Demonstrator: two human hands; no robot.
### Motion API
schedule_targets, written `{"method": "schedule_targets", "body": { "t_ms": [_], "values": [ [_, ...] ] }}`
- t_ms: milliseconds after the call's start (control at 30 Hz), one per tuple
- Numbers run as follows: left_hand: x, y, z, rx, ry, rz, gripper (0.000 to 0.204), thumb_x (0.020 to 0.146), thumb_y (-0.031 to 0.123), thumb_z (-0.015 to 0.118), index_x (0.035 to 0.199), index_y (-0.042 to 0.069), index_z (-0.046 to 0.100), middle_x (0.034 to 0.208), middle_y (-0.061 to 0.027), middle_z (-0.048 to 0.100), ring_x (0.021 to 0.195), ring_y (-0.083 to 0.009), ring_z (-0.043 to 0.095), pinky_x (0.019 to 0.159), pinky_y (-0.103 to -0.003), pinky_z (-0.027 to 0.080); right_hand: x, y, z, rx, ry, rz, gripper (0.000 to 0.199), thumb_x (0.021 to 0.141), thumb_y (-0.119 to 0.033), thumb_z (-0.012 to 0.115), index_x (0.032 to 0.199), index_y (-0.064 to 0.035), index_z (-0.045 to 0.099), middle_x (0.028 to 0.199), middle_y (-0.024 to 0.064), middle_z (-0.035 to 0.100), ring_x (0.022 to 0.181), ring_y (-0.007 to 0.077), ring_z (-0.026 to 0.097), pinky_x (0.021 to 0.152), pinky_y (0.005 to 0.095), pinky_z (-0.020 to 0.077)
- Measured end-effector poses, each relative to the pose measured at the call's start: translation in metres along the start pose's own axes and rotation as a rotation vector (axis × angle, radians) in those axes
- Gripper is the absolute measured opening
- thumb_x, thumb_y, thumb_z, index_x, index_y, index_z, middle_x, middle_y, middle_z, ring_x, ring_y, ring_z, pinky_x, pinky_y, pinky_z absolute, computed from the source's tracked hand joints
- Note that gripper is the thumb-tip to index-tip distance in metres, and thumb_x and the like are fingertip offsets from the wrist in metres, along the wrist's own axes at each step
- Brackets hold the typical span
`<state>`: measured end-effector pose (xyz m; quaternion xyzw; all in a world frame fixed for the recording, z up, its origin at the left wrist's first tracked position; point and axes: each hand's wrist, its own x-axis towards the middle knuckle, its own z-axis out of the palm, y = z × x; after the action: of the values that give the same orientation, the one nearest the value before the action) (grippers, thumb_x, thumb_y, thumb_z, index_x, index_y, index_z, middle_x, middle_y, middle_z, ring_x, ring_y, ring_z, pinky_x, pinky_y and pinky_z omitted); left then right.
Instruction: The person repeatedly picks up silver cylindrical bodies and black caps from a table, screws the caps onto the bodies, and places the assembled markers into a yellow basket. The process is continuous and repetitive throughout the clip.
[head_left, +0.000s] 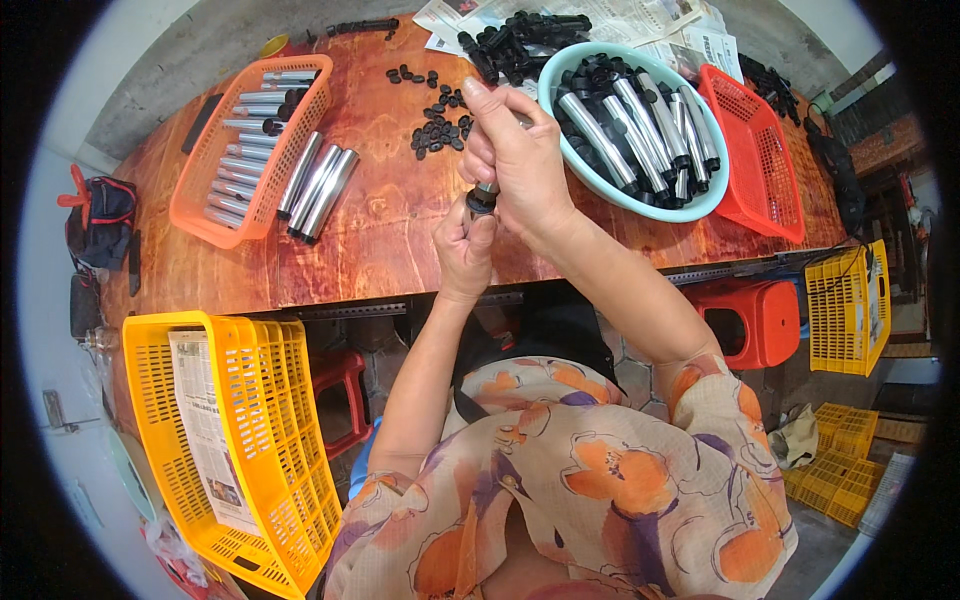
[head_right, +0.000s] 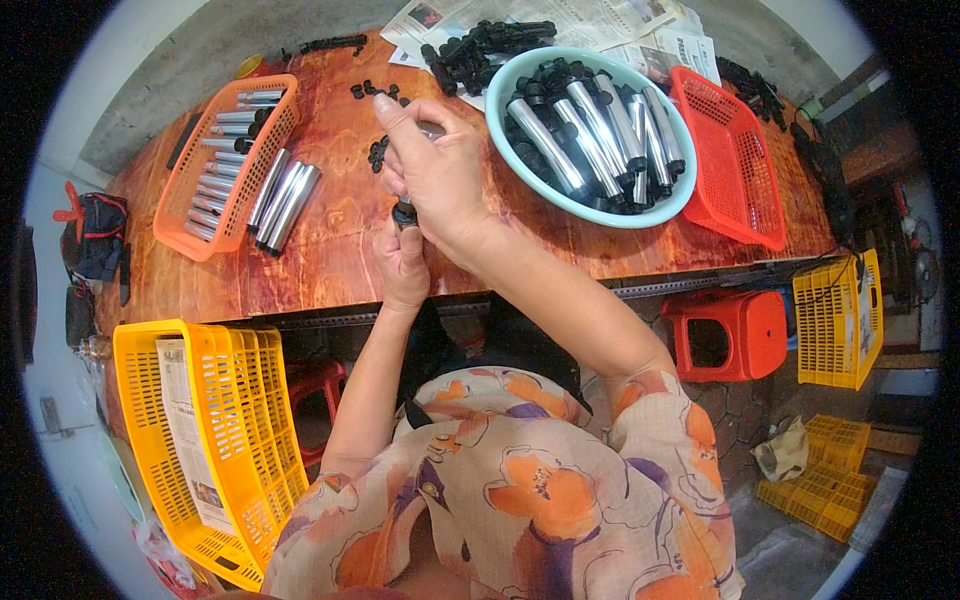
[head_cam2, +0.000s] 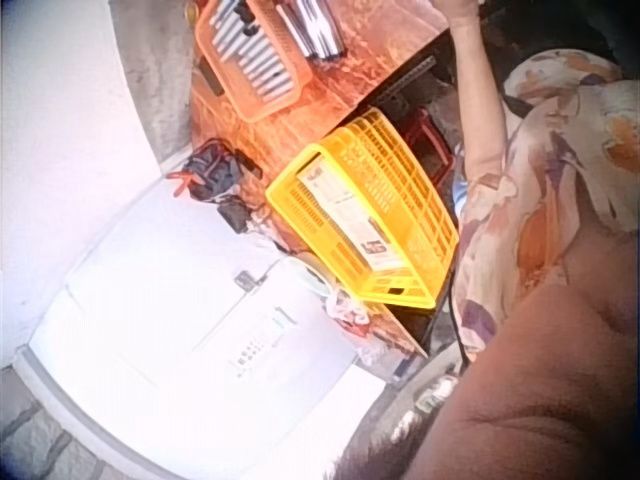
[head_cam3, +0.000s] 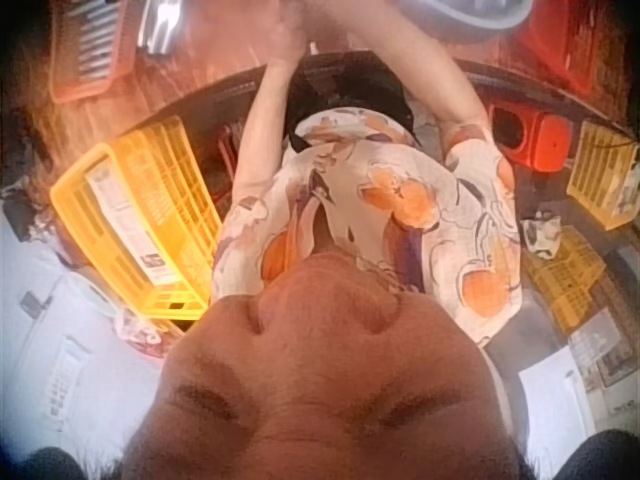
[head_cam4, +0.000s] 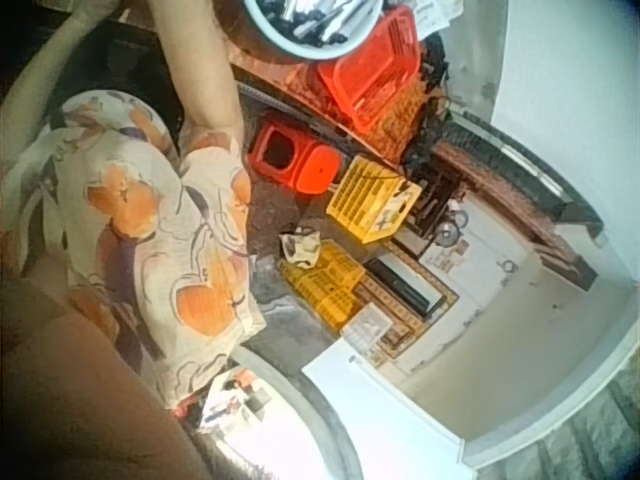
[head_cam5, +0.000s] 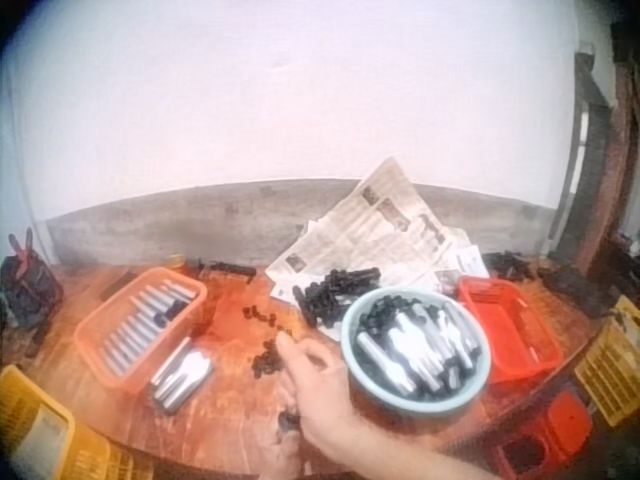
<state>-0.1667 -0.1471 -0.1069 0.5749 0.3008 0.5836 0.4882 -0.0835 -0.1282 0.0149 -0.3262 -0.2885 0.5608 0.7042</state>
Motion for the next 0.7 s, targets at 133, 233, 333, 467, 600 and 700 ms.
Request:
{"method": "schedule_targets", "body": {
  "t_ms": [133,233,333,467,600,700],
  "values": [
    [0.001,-0.003,-0.001,0.078,-0.013,0.043,0.053,0.091,0.054,0.048,0.094,0.002,0.057,0.066,0.0044,0.046,0.060,-0.0048,0.039,0.052,-0.023,0.030,-0.004,0.002,0.002,-0.167,-0.040,-0.114,0.032,0.088,-0.024,0.065,0.066,-0.0086,0.047,0.052,-0.0049,0.041,0.043,0.0029,0.036,0.038,0.0196,0.0286],
    [0.002,-0.010,0.001,0.142,0.010,0.091,0.052,0.092,0.052,0.048,0.094,0.001,0.057,0.067,0.0036,0.048,0.061,-0.0053,0.041,0.053,-0.023,0.032,-0.004,0.003,0.002,-0.168,-0.013,-0.150,0.033,0.088,-0.023,0.065,0.065,-0.0076,0.048,0.051,-0.0048,0.044,0.043,0.0021,0.037,0.039,0.0198,0.0293],
    [-0.001,-0.018,-0.003,0.183,-0.021,0.023,0.050,0.092,0.048,0.049,0.094,-0.001,0.056,0.068,0.0022,0.052,0.064,-0.0063,0.045,0.056,-0.024,0.036,-0.003,0.005,-0.002,-0.353,-0.008,-0.241,0.032,0.088,-0.023,0.064,0.064,-0.0069,0.050,0.052,-0.0047,0.045,0.044,0.0019,0.037,0.039,0.0195,0.0287],
    [0.001,-0.011,0.002,0.135,0.050,0.073,0.039,0.086,0.036,0.062,0.079,0.000,0.051,0.057,-0.0006,0.038,0.055,-0.0088,0.034,0.050,-0.028,0.033,-0.004,0.008,-0.004,-0.412,-0.100,-0.269,0.031,0.087,-0.020,0.064,0.064,-0.0045,0.053,0.054,-0.0039,0.048,0.047,0.0020,0.040,0.042,0.0204,0.0298],
    [-0.002,-0.007,-0.006,-0.028,-0.046,-0.109,0.026,0.080,0.019,0.071,0.076,0.002,0.051,0.054,0.0033,0.034,0.053,-0.0084,0.031,0.049,-0.027,0.031,-0.004,0.003,-0.005,-0.460,-0.320,-0.193,0.030,0.085,-0.017,0.064,0.061,-0.0026,0.052,0.056,-0.0022,0.049,0.049,0.0033,0.043,0.043,0.0214,0.0303],
    [-0.004,-0.019,-0.023,-0.182,-0.282,-0.363,0.022,0.076,0.011,0.075,0.074,0.006,0.053,0.056,0.0077,0.035,0.054,-0.0073,0.033,0.050,-0.026,0.031,0.002,-0.008,-0.005,-0.412,-0.615,-0.064,0.033,0.084,-0.016,0.064,0.058,-0.0032,0.049,0.052,-0.0015,0.046,0.044,0.0041,0.040,0.040,0.0224,0.0282]
  ]
}}
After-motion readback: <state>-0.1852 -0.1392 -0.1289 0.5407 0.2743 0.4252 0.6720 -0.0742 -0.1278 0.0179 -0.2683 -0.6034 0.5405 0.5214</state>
